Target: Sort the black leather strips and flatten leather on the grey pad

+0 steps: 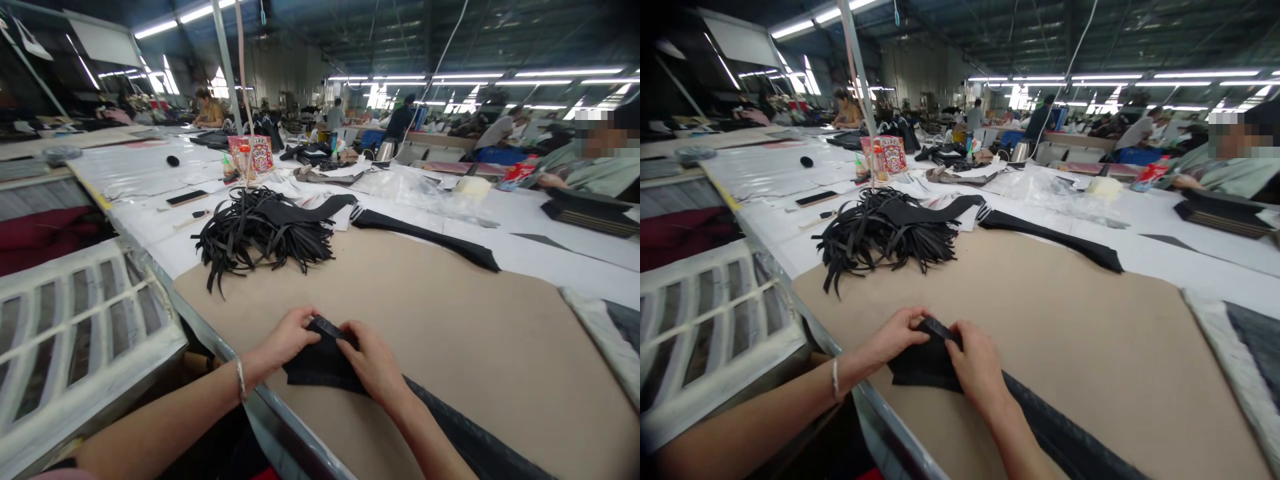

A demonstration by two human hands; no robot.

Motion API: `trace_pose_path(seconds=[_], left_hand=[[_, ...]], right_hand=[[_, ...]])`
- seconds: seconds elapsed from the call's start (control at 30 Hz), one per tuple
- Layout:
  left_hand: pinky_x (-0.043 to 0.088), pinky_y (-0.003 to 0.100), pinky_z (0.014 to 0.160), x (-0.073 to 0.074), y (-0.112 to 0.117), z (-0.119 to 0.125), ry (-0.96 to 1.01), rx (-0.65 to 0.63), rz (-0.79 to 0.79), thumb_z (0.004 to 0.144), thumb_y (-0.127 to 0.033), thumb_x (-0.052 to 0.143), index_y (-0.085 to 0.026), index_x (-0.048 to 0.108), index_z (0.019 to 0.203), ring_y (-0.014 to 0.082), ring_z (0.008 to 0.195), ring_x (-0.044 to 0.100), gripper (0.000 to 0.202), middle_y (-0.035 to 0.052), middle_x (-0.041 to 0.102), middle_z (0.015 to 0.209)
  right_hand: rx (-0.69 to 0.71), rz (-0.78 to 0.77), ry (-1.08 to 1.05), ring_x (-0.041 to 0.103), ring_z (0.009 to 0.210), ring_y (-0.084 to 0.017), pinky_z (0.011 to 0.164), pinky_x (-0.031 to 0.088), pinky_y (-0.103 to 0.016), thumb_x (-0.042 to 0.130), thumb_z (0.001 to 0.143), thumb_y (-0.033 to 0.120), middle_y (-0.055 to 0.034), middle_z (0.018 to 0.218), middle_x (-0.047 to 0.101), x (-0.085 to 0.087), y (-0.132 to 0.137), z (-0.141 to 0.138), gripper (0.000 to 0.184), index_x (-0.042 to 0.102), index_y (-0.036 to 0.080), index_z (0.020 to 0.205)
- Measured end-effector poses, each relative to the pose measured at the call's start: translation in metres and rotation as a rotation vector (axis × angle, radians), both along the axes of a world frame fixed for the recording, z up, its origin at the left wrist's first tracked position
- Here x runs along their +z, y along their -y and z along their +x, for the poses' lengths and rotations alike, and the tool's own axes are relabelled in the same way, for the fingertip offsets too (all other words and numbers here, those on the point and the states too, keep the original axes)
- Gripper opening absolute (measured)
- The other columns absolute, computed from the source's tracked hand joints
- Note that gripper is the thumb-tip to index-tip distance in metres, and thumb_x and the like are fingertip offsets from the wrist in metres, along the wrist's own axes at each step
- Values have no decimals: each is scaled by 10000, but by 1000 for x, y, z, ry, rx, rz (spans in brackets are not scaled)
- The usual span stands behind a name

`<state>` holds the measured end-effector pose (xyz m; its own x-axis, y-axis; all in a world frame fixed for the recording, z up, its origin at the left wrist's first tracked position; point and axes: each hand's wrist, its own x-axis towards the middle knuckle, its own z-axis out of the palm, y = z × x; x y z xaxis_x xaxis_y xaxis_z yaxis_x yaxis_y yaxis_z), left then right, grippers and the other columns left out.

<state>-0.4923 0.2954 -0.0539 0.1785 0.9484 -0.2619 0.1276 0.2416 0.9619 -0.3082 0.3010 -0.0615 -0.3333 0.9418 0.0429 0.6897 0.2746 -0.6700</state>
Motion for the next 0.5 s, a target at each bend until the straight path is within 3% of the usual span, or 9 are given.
trace_pose_path(seconds=[0.1, 0.2, 0.27, 0.4, 0.5], left_hand=[[418, 265, 638, -5, -5, -1, -174, 95, 154, 625, -61, 540, -161, 576, 974, 143, 664, 544, 365, -4, 605, 746], [427, 351, 896, -3, 4, -1, -327, 189, 336, 693, -45, 552, -195, 573, 1093, 188, 961, 536, 429, 43, 600, 1041], [392, 366, 985, 1, 17, -3, -498, 84, 518, 759, -67, 573, -224, 581, 1114, 196, 1085, 492, 388, 43, 574, 1142], [381, 341, 1002, 3, 41, -14, -890, -364, 829, 897, -234, 564, -227, 595, 1078, 192, 1106, 506, 184, 44, 601, 1129], [346, 341, 1026, 0, 45, -30, -998, -392, 894, 941, -303, 509, -212, 586, 1080, 200, 1157, 489, 183, 55, 593, 1173]], right_hand=[[-13, 15, 31, 589, 819, -219, 705, 434, -324, 504, 803, 150, -26, 847, 642, -5, -6, -4, 145, 624, 219, 847], [-1, 66, 40, 585, 882, -251, 775, 445, -376, 490, 799, 168, -64, 914, 633, -12, -7, -6, 196, 620, 210, 940], [-3, 165, 23, 579, 948, -279, 815, 453, -421, 460, 830, 212, -100, 1000, 624, -19, -6, -2, 262, 602, 200, 1050], [29, 456, -17, 600, 965, -290, 772, 499, -448, 436, 897, 321, -90, 1063, 628, -28, 8, 22, 275, 586, 278, 1123], [54, 425, -51, 628, 874, -299, 747, 523, -490, 528, 873, 324, -79, 954, 637, -18, 36, 45, 209, 629, 370, 1050]])
